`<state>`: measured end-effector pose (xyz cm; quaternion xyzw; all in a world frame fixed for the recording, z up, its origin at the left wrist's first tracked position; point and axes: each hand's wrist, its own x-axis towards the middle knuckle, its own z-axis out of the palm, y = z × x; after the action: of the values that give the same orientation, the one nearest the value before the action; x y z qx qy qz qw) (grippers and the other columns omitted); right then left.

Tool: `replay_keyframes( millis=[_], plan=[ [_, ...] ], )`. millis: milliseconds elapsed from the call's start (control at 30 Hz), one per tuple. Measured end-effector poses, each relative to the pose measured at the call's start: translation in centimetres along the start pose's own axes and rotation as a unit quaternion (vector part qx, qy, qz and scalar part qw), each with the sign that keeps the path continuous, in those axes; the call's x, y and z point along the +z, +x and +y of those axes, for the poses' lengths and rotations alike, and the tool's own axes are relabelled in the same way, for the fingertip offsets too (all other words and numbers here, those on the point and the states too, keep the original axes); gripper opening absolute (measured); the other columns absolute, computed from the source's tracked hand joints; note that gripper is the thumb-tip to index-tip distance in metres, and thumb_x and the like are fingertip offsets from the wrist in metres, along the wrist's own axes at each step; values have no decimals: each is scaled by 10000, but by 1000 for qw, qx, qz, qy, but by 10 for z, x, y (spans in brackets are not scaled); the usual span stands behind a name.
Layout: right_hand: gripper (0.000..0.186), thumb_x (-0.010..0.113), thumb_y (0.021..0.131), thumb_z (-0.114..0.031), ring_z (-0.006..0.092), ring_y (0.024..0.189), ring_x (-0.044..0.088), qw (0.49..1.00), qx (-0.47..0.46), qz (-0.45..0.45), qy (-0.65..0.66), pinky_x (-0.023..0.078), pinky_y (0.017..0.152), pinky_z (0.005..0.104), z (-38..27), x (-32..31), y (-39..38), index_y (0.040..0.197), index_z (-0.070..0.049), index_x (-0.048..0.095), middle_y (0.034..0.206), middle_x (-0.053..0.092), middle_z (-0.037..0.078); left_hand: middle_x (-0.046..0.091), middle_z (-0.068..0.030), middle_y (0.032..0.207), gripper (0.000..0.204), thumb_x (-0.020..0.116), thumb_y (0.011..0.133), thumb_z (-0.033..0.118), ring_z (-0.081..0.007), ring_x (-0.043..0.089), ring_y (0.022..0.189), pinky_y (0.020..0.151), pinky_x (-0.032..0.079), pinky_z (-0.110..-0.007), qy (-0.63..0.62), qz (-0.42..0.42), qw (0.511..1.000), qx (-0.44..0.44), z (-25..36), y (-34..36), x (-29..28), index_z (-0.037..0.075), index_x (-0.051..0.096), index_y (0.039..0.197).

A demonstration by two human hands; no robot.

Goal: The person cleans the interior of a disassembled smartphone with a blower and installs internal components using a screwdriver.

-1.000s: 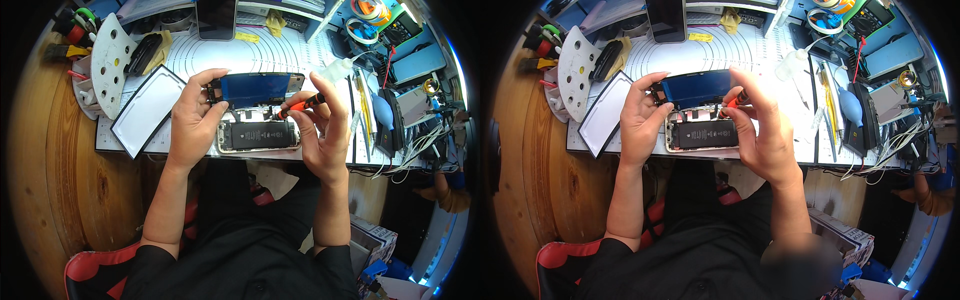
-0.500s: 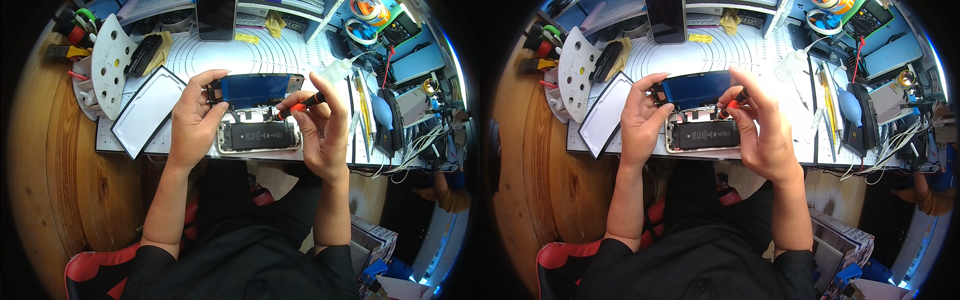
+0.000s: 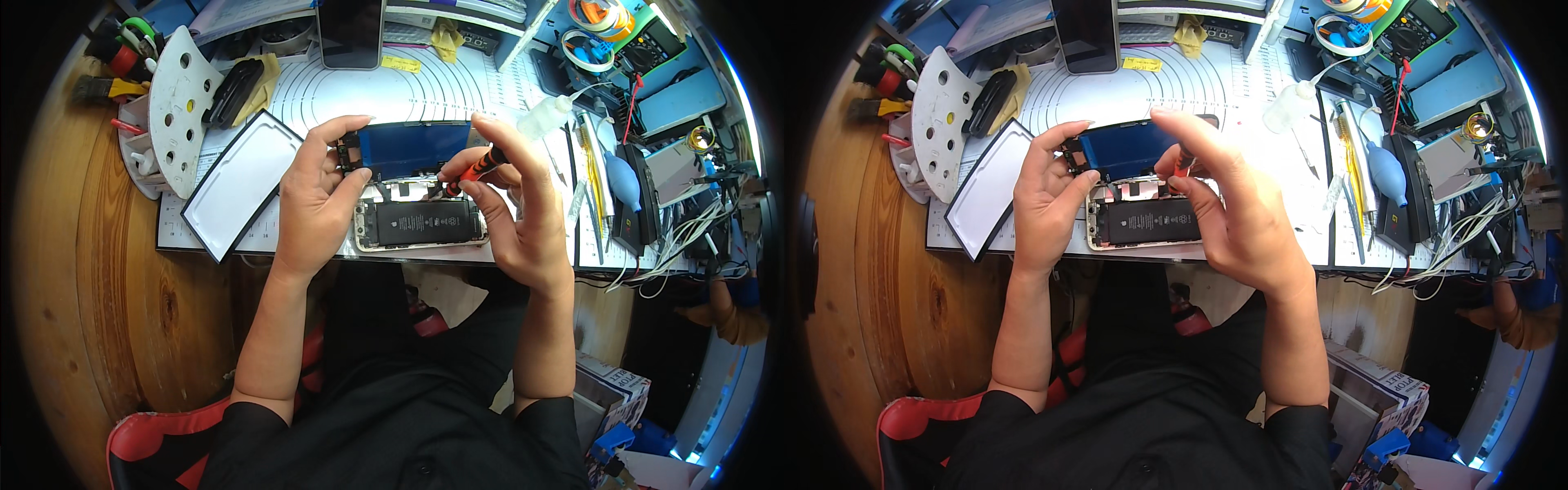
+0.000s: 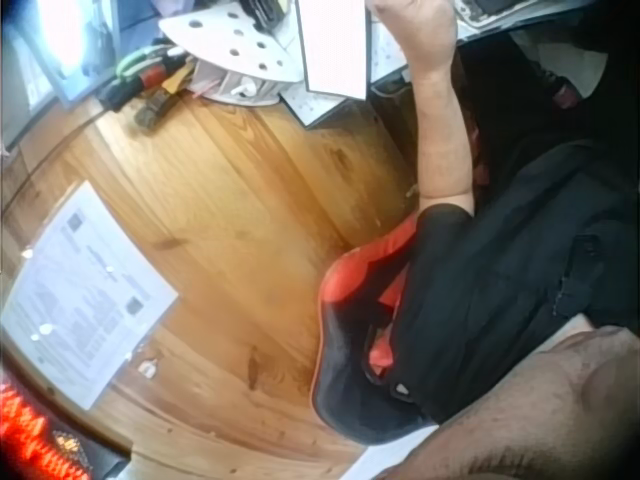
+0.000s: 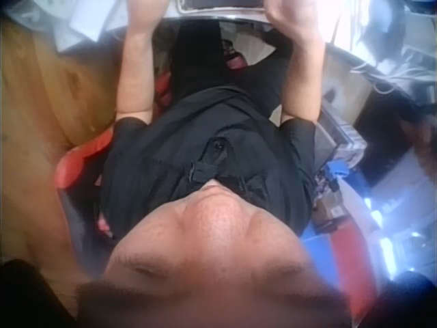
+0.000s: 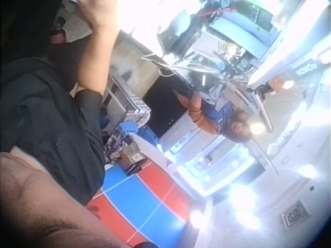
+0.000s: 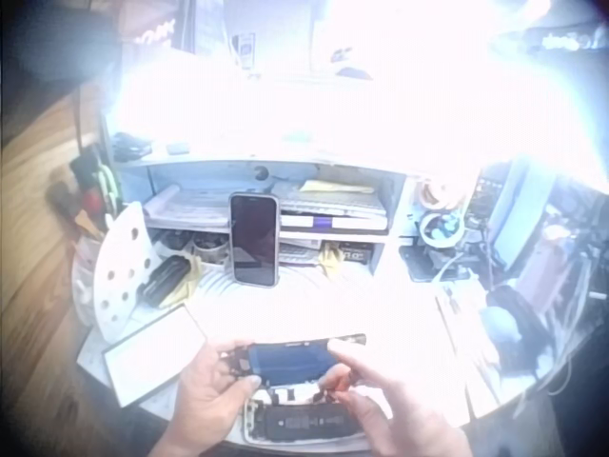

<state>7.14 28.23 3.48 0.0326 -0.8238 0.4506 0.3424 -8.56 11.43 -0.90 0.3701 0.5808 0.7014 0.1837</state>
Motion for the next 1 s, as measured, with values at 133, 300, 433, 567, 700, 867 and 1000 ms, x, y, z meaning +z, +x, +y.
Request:
replay_keyframes(
  millis=[133, 300, 433, 567, 700, 867, 1000],
  plan=[
    [656, 704, 819, 162, 247, 896, 707, 995, -38, -9, -90, 589, 820, 351, -8, 1, 5, 1434, -35, 586, 1092, 717, 133, 697, -107, 1077, 490, 583, 937, -151, -78, 668, 948, 825, 540, -215, 2, 13, 1000, 16, -2, 0, 1, 8, 537, 1399],
    [654, 743, 789, 124, 269, 844, 689, 985, -69, -12, -160, 569, 767, 365, -12, -1, 9, 1407, -48, 616, 1124, 728, 120, 696, -116, 1101, 495, 582, 934, -156, -88, 669, 969, 839, 540, -220, -3, 12, 1000, 16, -1, 0, 0, 5, 536, 1401],
    [672, 747, 782, 122, 261, 836, 684, 977, -77, -9, -200, 554, 763, 364, -13, -4, 10, 1417, -53, 614, 1097, 730, 117, 695, -125, 1123, 502, 576, 932, -166, -95, 671, 986, 852, 543, -226, -10, 13, 1000, 19, -1, 1, 1, 4, 536, 1402],
    [679, 765, 777, 106, 249, 831, 673, 988, -53, 21, -145, 545, 764, 360, -10, -1, 8, 1420, -52, 615, 1073, 727, 110, 695, -126, 1122, 504, 571, 930, -173, -96, 672, 990, 858, 546, -230, -5, 13, 1000, 17, 0, 0, 2, 0, 534, 1402],
    [679, 763, 783, 108, 251, 850, 678, 981, -76, 24, -175, 547, 774, 358, -8, -1, 6, 1426, -42, 606, 1075, 726, 118, 696, -126, 1117, 507, 570, 926, -177, -94, 672, 990, 855, 549, -231, -10, 14, 1000, 19, 0, 0, 1, -1, 532, 1399],
    [688, 758, 788, 108, 245, 884, 695, 971, -98, 29, -218, 553, 796, 349, -10, -1, 5, 1439, -33, 589, 1119, 734, 130, 698, -124, 1111, 503, 574, 923, -177, -91, 670, 984, 847, 550, -230, -12, 20, 999, 24, 0, 0, 2, -1, 534, 1392],
    [684, 775, 788, 97, 244, 863, 695, 984, -72, 47, -158, 563, 778, 354, -2, 3, -2, 1433, -29, 586, 1083, 722, 121, 695, -115, 1095, 495, 577, 924, -174, -85, 664, 962, 834, 549, -225, -1, 17, 1000, 25, -2, 0, 0, 1, 535, 1386]
  ],
)
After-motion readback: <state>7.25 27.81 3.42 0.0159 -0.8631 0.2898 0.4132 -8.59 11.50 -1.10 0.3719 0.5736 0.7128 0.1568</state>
